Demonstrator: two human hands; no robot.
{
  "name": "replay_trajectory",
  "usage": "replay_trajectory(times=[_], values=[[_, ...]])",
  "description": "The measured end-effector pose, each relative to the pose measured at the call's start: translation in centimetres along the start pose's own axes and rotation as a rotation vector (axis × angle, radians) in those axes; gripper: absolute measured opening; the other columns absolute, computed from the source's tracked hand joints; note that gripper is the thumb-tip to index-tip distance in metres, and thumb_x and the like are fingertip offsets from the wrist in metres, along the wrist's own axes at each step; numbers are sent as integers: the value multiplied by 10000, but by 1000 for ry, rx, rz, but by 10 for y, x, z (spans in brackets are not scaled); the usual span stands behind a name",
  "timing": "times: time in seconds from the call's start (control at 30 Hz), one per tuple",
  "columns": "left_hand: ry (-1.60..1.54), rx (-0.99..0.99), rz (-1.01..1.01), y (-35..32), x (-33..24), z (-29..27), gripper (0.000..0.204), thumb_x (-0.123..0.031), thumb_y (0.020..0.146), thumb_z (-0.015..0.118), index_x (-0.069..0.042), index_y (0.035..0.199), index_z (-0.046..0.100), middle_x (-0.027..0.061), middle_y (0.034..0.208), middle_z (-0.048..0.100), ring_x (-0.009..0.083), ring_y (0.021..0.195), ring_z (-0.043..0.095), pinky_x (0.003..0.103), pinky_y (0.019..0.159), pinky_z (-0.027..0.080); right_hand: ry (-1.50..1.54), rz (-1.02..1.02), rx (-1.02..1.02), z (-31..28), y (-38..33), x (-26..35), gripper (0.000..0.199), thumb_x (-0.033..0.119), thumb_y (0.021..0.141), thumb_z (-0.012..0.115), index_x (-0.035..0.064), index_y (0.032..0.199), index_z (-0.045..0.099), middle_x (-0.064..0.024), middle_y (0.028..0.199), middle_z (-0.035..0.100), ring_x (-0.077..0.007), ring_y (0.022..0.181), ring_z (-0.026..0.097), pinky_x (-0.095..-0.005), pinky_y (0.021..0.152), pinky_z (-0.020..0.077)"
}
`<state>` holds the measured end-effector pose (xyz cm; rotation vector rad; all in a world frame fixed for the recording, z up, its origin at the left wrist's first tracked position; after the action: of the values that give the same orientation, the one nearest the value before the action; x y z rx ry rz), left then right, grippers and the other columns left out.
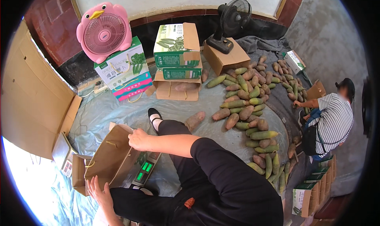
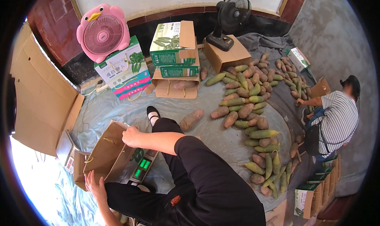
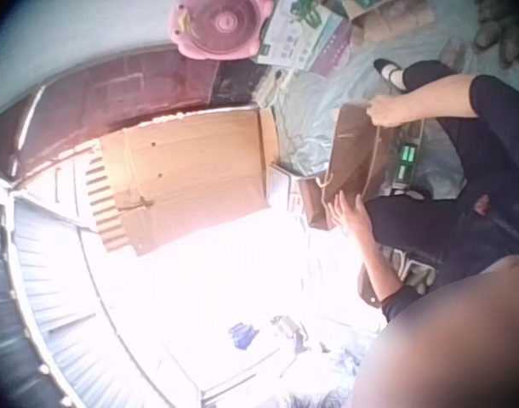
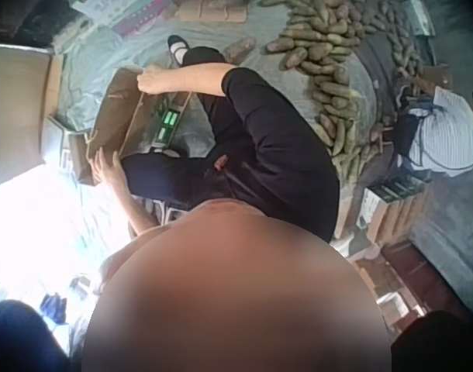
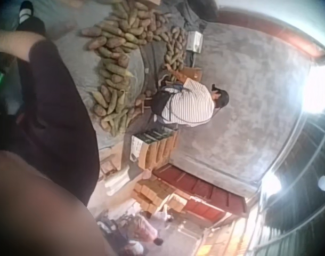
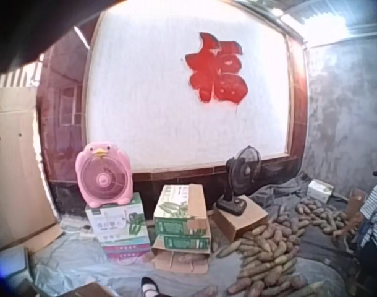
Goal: Sort and weigh green produce, then place it into cardboard boxes for shipping.
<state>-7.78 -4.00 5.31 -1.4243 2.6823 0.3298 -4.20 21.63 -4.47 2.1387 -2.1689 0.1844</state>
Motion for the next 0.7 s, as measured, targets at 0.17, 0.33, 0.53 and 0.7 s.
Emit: replay_trajectory(times=[0.17, 0.33, 0.53, 0.7], values=[[1, 214, -26, 3, -2, 13, 544, -169, 731, 689, -93, 1243, 521, 101, 1283, 494, 307, 1302, 321, 476, 1075, 207, 9, 48, 41, -8, 3, -21, 181, 209, 739, 632, 100, 877, 676, -108, 1089, 546, -289, 998, 557, -446, 721, 474], [-111, 440, 13, 3, -26, 39, 613, -216, 690, 715, -83, 1252, 511, 152, 1227, 531, 314, 1202, 440, 443, 1029, 292, 483, 118, -365, -80, -37, -87, 254, 178, 727, 662, 110, 970, 631, -89, 1058, 563, -292, 1000, 556, -425, 796, 476], [-258, 585, 15, -6, -17, 109, 484, -168, 652, 722, -44, 1106, 609, 185, 991, 633, 328, 931, 607, 392, 822, 474, 497, 530, -363, -7, -155, -221, 258, 173, 764, 629, 52, 990, 605, -137, 1062, 581, -334, 991, 552, -395, 839, 457], [-149, 556, 42, -5, -33, 123, 244, -155, 700, 683, -40, 914, 665, 233, 820, 622, 382, 838, 601, 438, 744, 469, 296, 964, 123, 157, -330, -247, 290, 207, 790, 588, 119, 1066, 583, -180, 1094, 524, -371, 1039, 522, -445, 869, 445]])
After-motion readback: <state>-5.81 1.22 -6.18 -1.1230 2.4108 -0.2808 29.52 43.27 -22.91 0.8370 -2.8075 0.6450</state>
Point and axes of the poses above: each hand's wrist, its own y-axis towards the middle knuckle, its own z-axis out of the palm, x = y × z, the point moved 10 cm from there along y, towards the middle knuckle
